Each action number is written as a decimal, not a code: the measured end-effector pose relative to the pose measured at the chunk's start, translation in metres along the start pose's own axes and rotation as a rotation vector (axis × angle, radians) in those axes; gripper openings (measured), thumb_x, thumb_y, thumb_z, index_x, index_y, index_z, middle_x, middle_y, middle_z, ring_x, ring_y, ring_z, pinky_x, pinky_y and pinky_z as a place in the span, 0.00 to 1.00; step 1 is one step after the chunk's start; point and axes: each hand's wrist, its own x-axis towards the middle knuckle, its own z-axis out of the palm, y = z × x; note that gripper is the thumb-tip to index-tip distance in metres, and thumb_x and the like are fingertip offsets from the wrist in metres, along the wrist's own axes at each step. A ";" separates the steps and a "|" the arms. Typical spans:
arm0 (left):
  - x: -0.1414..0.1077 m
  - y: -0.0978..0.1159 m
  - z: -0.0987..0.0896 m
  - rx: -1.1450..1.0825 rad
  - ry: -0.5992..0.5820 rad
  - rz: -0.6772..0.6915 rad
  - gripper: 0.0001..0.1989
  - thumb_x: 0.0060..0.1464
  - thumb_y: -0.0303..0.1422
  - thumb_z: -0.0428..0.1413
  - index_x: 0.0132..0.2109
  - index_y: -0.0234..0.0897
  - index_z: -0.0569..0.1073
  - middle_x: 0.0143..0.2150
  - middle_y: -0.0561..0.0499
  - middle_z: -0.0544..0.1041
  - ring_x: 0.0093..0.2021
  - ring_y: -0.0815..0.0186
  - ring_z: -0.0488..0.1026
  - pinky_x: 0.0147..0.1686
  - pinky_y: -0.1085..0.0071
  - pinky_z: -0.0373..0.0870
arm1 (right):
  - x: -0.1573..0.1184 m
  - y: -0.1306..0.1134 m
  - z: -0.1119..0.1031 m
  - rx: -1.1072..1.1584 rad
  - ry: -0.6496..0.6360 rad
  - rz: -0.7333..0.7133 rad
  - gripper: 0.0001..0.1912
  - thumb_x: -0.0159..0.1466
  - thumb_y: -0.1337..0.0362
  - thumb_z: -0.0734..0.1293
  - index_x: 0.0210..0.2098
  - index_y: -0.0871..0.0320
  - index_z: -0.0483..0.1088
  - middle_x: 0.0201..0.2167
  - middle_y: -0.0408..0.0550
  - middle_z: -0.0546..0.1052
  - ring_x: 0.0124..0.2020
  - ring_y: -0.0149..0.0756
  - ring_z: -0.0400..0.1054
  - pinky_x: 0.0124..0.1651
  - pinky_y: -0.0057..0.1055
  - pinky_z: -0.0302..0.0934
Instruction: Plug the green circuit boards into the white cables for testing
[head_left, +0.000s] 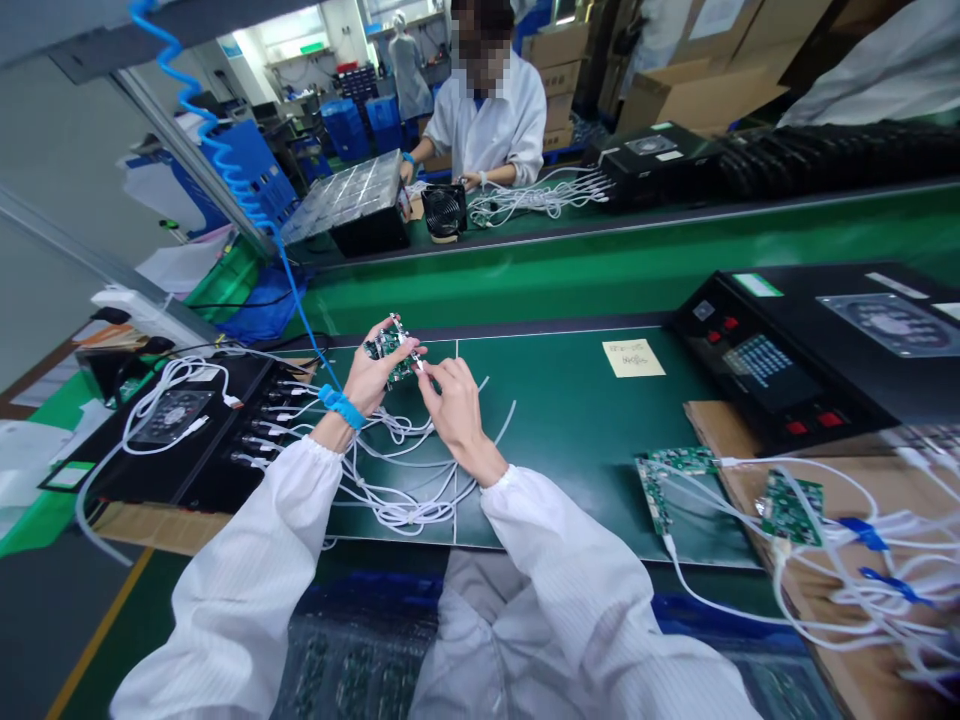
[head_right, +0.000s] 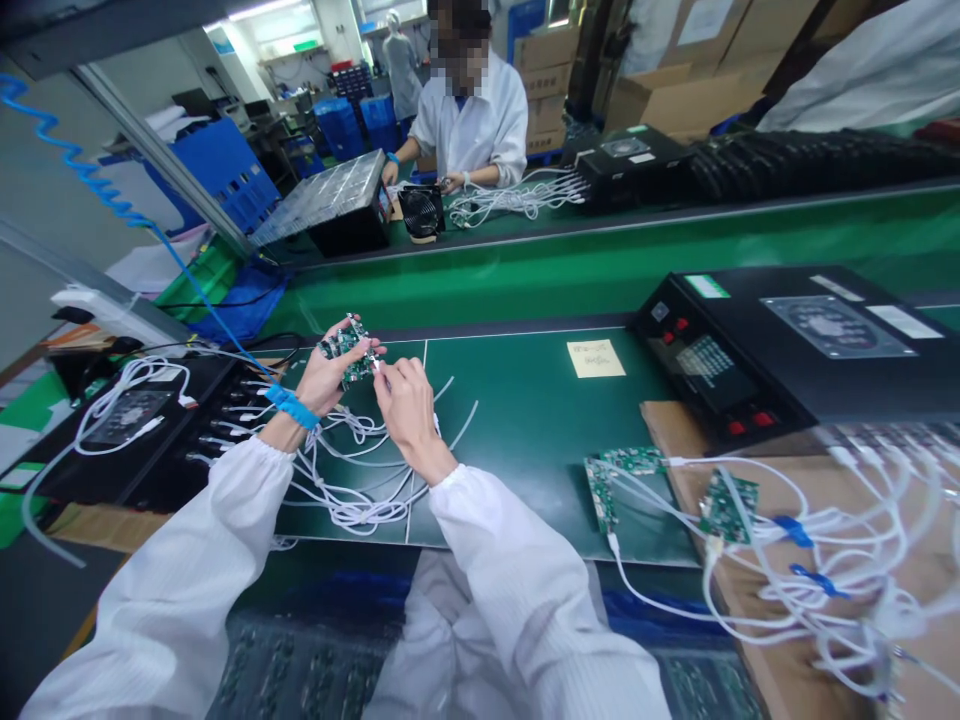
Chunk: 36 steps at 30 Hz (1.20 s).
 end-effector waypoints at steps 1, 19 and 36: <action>0.001 0.001 -0.001 -0.003 -0.014 -0.009 0.34 0.48 0.28 0.72 0.60 0.39 0.70 0.42 0.46 0.82 0.44 0.57 0.83 0.46 0.63 0.80 | 0.001 0.000 -0.003 0.014 -0.021 0.004 0.12 0.74 0.65 0.63 0.43 0.60 0.79 0.35 0.51 0.77 0.40 0.42 0.68 0.45 0.36 0.64; -0.001 0.000 -0.004 -0.137 -0.158 -0.037 0.37 0.47 0.25 0.72 0.62 0.46 0.70 0.49 0.46 0.82 0.56 0.54 0.79 0.58 0.60 0.75 | -0.003 -0.002 -0.018 0.426 -0.116 0.284 0.08 0.69 0.62 0.68 0.46 0.59 0.73 0.35 0.46 0.81 0.34 0.33 0.76 0.41 0.29 0.68; 0.022 0.011 0.009 0.206 0.317 -0.018 0.16 0.52 0.18 0.64 0.44 0.42 0.79 0.34 0.57 0.82 0.36 0.73 0.79 0.43 0.77 0.78 | 0.030 -0.014 0.040 -0.149 -0.380 0.207 0.18 0.76 0.64 0.51 0.63 0.60 0.56 0.38 0.57 0.83 0.38 0.51 0.80 0.41 0.42 0.71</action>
